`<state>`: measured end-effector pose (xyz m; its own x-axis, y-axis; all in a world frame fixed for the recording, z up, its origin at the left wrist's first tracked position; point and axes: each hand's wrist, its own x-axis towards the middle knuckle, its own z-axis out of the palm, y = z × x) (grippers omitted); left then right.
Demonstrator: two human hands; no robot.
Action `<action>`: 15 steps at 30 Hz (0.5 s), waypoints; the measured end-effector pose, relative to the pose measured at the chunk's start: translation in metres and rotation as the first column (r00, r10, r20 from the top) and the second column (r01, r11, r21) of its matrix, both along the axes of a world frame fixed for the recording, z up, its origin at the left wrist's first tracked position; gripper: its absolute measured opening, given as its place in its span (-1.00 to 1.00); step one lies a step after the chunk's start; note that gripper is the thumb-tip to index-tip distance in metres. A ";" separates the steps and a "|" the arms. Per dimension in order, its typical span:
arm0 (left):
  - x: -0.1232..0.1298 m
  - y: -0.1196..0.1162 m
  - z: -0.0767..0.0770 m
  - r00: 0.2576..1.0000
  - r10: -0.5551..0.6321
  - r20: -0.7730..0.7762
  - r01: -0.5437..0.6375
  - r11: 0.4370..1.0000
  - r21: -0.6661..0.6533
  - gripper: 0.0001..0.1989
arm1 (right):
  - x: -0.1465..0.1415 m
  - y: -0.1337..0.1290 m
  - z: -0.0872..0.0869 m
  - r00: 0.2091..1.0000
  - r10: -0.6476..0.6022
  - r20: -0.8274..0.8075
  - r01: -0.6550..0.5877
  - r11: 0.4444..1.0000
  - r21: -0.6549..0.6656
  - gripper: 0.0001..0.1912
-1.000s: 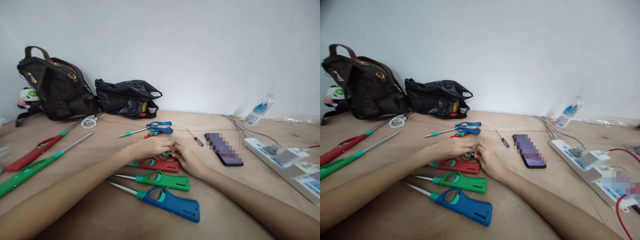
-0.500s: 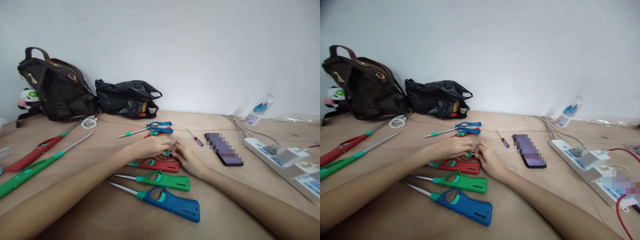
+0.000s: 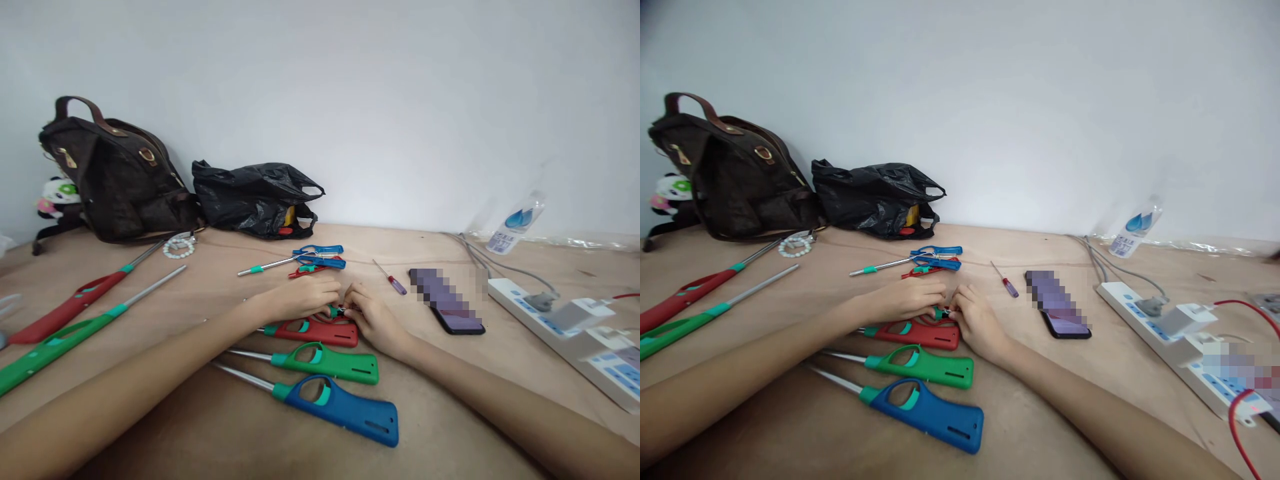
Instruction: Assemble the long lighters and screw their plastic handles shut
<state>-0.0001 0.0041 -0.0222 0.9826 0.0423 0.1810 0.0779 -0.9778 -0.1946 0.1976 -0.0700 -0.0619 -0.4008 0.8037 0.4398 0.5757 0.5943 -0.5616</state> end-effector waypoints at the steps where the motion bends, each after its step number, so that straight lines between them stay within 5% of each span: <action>1: 0.000 -0.001 0.001 1.000 0.006 -0.015 -0.006 1.000 0.003 -0.84 | 0.000 0.000 0.000 1.000 -0.002 0.008 0.002 1.000 0.008 -0.80; 15: 0.001 -0.003 0.005 0.998 0.031 -0.062 -0.028 0.999 0.042 -0.87 | -0.001 -0.002 -0.003 1.000 -0.020 0.005 0.020 0.997 0.068 -0.82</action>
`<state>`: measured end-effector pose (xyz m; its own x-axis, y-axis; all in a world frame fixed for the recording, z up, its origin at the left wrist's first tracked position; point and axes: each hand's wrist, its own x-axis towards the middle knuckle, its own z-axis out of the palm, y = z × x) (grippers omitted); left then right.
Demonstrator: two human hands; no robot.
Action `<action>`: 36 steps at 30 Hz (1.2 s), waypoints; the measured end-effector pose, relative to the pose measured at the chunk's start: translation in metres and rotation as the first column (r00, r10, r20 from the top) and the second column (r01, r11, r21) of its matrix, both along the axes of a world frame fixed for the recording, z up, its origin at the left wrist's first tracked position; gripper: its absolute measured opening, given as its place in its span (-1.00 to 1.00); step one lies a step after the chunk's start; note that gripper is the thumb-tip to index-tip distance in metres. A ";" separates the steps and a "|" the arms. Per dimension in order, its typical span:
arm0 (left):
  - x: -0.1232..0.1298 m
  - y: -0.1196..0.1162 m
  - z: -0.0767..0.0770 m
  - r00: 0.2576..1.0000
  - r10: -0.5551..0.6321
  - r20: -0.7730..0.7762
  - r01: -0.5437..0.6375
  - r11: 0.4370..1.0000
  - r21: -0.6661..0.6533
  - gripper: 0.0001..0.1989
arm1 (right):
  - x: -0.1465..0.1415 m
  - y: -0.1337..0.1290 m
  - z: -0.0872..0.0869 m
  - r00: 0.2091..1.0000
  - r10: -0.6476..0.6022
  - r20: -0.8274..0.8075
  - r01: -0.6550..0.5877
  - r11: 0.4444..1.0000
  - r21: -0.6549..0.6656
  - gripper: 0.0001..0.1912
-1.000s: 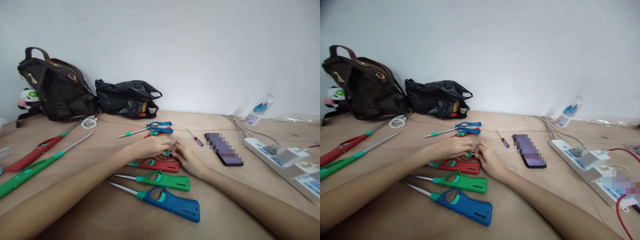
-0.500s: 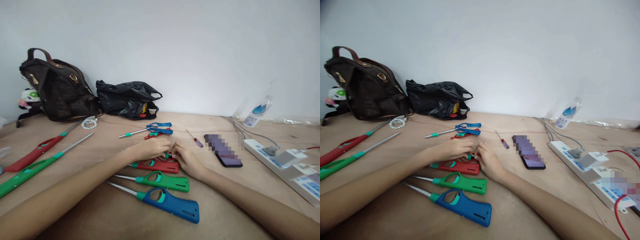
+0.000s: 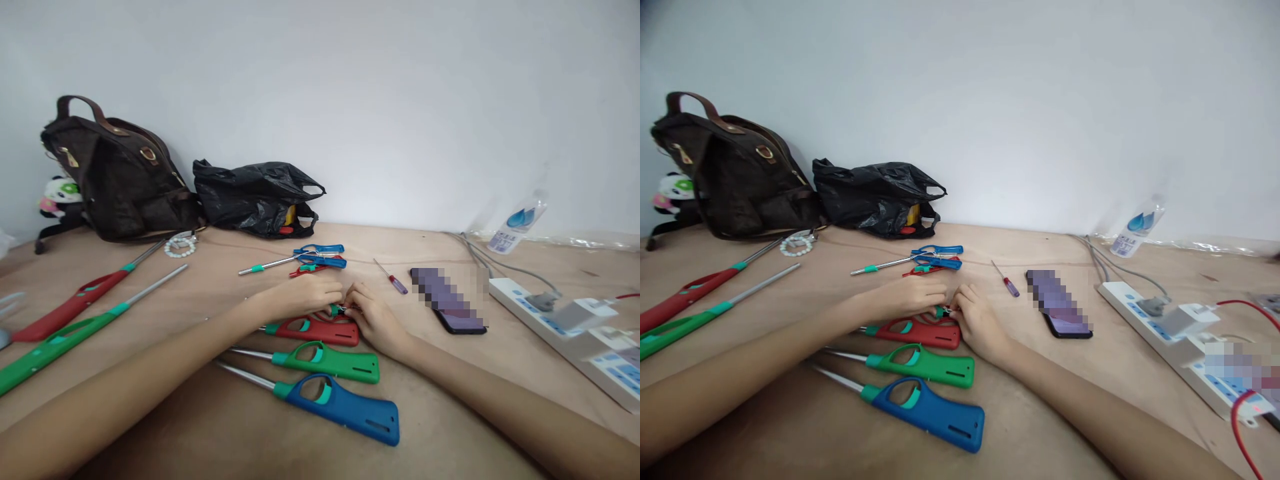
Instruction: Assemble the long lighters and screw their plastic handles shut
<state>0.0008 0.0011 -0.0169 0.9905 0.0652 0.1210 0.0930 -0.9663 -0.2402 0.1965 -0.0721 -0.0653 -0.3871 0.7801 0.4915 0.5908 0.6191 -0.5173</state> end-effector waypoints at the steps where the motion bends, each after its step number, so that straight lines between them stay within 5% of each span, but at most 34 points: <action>1: -0.001 0.000 0.001 0.999 0.042 0.012 -0.041 0.999 -0.028 -0.91 | 0.000 0.000 0.000 1.000 -0.006 -0.003 0.006 1.000 0.000 -0.83; 6: -0.005 -0.002 0.005 0.973 0.222 0.056 -0.202 0.947 -0.251 -0.91 | 0.000 0.000 -0.001 1.000 -0.023 0.003 0.023 1.000 0.002 -0.84; 12: -0.004 -0.002 0.006 0.971 0.231 0.055 -0.197 0.912 -0.360 -0.92 | 0.000 0.000 0.000 0.999 -0.035 0.014 0.035 0.999 0.002 -0.85; 25: -0.005 -0.004 0.015 0.959 0.279 0.050 -0.237 0.885 -0.401 -0.77 | 0.000 0.001 -0.001 0.998 -0.056 -0.009 0.056 0.998 -0.023 -0.85; 36: -0.005 -0.005 0.012 0.970 0.214 0.113 -0.164 0.925 -0.342 -0.77 | -0.002 -0.001 0.002 0.998 -0.068 0.009 0.068 0.997 -0.037 -0.85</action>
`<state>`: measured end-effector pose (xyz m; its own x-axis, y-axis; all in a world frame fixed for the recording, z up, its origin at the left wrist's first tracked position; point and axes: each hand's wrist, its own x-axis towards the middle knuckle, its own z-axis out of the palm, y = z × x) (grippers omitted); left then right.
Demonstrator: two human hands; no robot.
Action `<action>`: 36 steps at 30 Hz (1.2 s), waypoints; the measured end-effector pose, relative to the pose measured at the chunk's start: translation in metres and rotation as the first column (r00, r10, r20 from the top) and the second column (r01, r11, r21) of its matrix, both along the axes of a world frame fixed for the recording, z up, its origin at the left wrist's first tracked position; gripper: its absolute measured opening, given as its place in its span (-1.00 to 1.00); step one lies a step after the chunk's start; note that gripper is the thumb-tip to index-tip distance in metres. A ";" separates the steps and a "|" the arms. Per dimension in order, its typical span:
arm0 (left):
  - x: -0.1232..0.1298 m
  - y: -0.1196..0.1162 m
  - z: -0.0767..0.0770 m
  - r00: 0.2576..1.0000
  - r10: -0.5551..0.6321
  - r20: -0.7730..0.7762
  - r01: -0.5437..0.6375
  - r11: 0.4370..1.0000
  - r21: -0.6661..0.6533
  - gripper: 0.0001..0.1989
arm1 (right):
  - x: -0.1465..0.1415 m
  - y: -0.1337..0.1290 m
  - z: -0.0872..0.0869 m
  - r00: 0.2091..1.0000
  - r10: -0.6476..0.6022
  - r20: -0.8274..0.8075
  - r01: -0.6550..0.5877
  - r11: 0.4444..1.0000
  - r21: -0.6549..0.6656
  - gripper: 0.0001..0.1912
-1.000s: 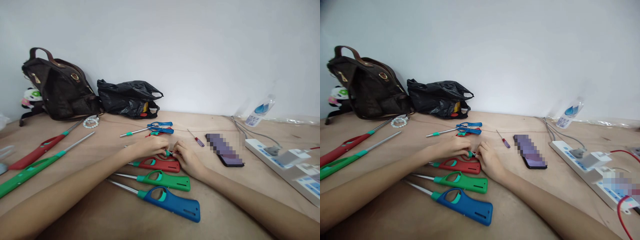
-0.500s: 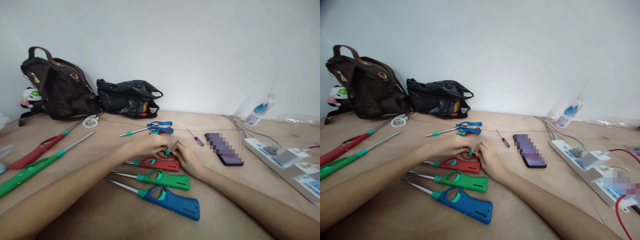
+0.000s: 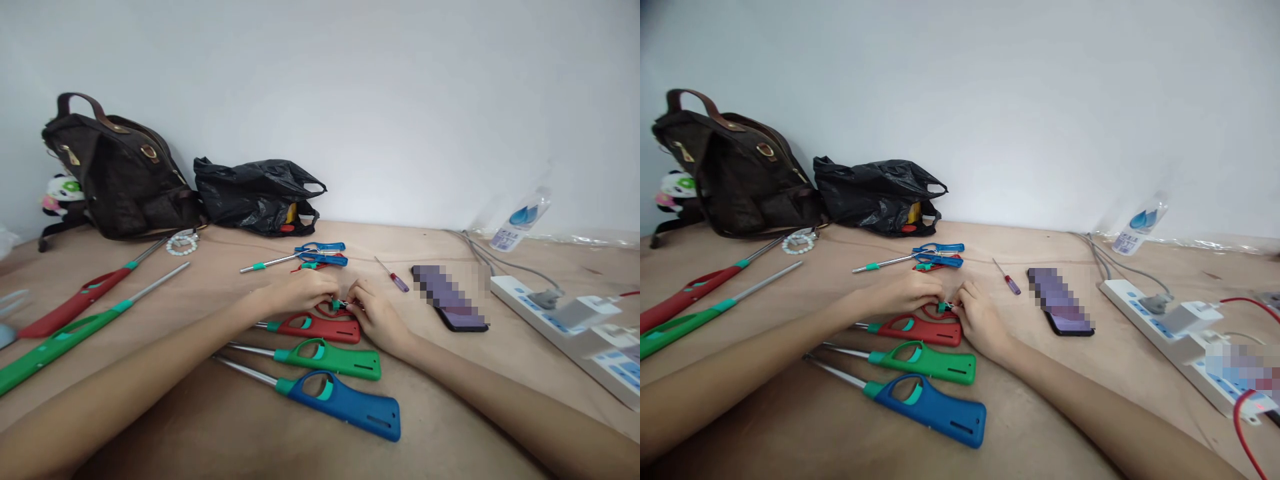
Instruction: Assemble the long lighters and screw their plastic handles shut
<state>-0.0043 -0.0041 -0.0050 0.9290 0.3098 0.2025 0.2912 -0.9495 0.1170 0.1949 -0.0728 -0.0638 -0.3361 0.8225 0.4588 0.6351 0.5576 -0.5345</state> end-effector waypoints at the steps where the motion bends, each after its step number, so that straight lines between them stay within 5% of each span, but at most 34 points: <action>1: 0.000 0.001 -0.001 1.000 -0.007 0.003 0.007 1.000 0.013 -0.78 | 0.000 0.000 0.000 1.000 -0.001 0.005 0.001 1.000 0.002 -0.85; 12: 0.002 0.005 -0.022 0.996 -0.086 0.037 0.074 0.968 0.239 -0.75 | 0.001 -0.002 0.002 1.000 -0.008 0.000 0.008 1.000 0.016 -0.84; 25: 0.008 -0.007 -0.040 0.997 -0.075 0.002 0.065 0.869 0.490 -0.76 | 0.007 0.004 -0.002 0.990 0.044 -0.134 -0.058 0.993 -0.100 -0.77; 31: 0.009 -0.005 -0.042 0.990 -0.128 0.053 0.079 0.840 0.537 -0.70 | 0.007 -0.004 0.015 0.959 0.118 0.258 -0.164 0.972 0.168 -0.80; 36: 0.004 -0.016 -0.035 0.999 -0.012 0.036 -0.003 0.918 0.396 -0.79 | 0.011 -0.007 0.028 0.831 0.163 0.531 -0.318 0.924 0.214 -0.72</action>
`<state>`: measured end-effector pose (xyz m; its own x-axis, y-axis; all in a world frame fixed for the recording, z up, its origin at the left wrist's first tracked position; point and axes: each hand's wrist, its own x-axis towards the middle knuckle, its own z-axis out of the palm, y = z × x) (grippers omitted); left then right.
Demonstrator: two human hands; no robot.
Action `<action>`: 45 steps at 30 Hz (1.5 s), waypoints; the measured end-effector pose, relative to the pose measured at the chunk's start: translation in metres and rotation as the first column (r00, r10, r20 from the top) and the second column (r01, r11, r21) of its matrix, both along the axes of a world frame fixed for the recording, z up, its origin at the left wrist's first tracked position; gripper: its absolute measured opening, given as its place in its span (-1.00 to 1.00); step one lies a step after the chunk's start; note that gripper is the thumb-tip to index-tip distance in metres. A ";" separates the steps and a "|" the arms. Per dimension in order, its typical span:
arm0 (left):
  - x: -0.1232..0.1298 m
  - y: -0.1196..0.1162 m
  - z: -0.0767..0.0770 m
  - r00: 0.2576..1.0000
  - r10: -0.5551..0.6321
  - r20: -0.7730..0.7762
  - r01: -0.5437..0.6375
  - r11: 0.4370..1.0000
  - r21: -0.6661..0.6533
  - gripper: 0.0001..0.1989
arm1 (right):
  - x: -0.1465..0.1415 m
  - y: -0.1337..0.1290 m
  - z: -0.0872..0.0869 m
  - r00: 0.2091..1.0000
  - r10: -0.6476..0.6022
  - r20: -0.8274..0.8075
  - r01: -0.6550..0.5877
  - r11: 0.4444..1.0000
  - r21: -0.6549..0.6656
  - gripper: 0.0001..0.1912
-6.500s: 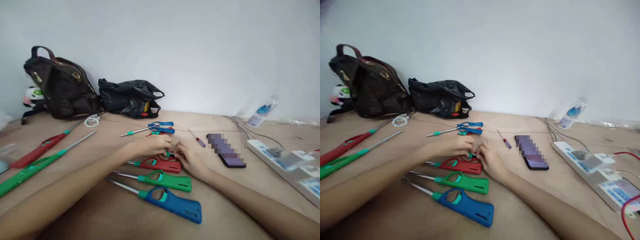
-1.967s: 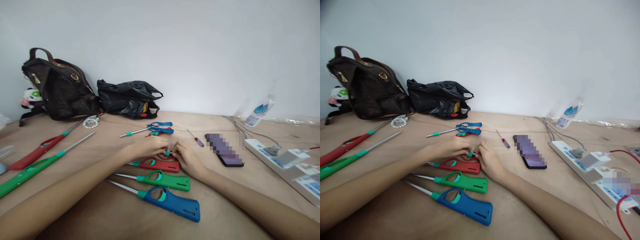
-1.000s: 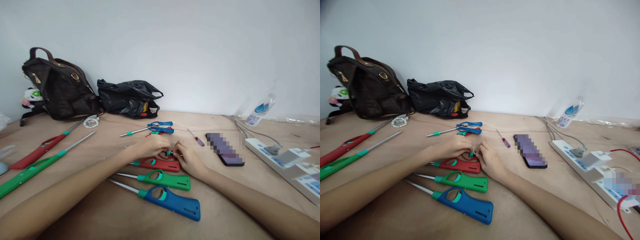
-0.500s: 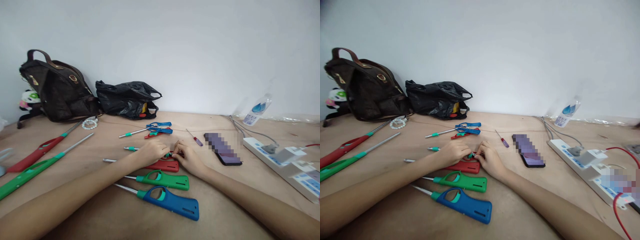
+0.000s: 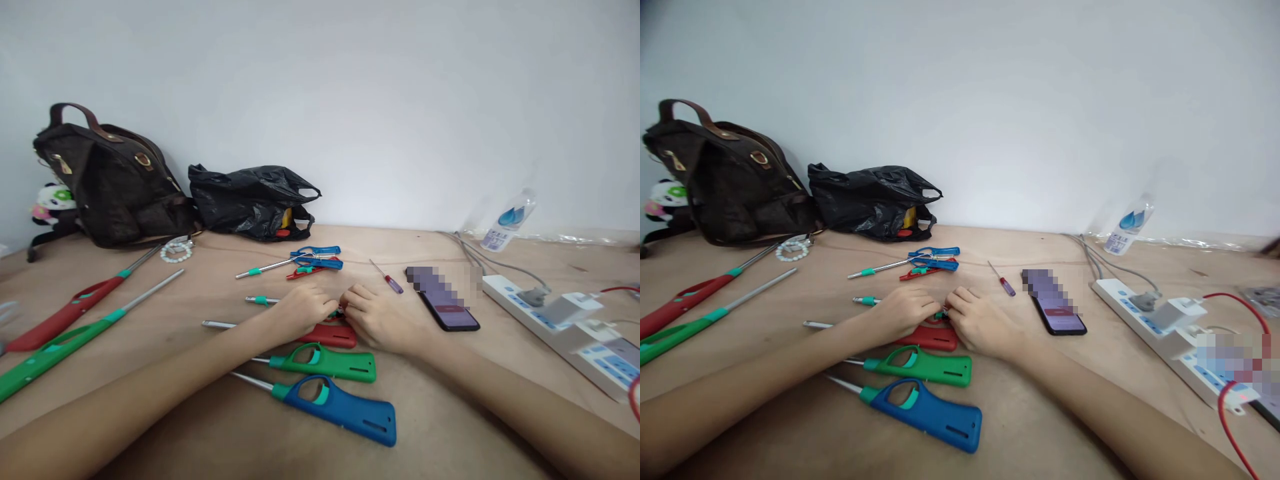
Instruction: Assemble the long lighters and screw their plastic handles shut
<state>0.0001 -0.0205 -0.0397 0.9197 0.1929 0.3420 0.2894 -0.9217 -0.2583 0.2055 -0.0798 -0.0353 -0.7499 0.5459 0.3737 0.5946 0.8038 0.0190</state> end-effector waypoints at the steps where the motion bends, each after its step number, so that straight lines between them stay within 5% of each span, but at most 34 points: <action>1: -0.003 -0.004 0.002 0.999 0.046 -0.004 -0.046 0.998 -0.043 -0.79 | 0.001 0.000 0.000 1.000 0.008 -0.001 -0.008 1.000 -0.001 -0.73; 8: -0.024 -0.025 0.010 0.990 0.138 0.041 -0.118 0.941 -0.318 -0.67 | 0.010 0.001 -0.008 0.968 -0.028 -0.248 -0.018 0.983 -0.181 -0.80; 13: -0.028 -0.021 0.014 0.960 0.249 0.130 -0.148 0.840 -0.522 -0.68 | 0.012 0.004 -0.020 0.919 -0.063 -0.390 -0.019 0.979 -0.202 -0.82; 21: -0.031 -0.008 0.003 0.905 0.303 0.297 0.022 0.665 -0.746 -0.73 | 0.010 0.002 -0.019 0.940 -0.074 -0.334 0.007 0.980 -0.198 -0.62; 26: -0.032 -0.007 0.005 0.922 0.307 0.234 -0.085 0.752 -0.653 -0.75 | 0.008 0.002 -0.020 0.979 -0.024 -0.200 -0.007 0.988 -0.153 -0.51; 45: -0.036 0.002 0.008 0.961 0.219 0.165 -0.074 0.786 -0.613 -0.84 | 0.008 0.002 -0.016 0.990 -0.002 -0.138 -0.016 0.991 -0.133 -0.47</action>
<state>-0.0362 -0.0183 -0.0317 0.7794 0.5510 0.2981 0.4148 -0.8105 0.4135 0.2131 -0.0779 -0.0517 -0.7001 0.5929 0.3979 0.5785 0.7976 -0.1708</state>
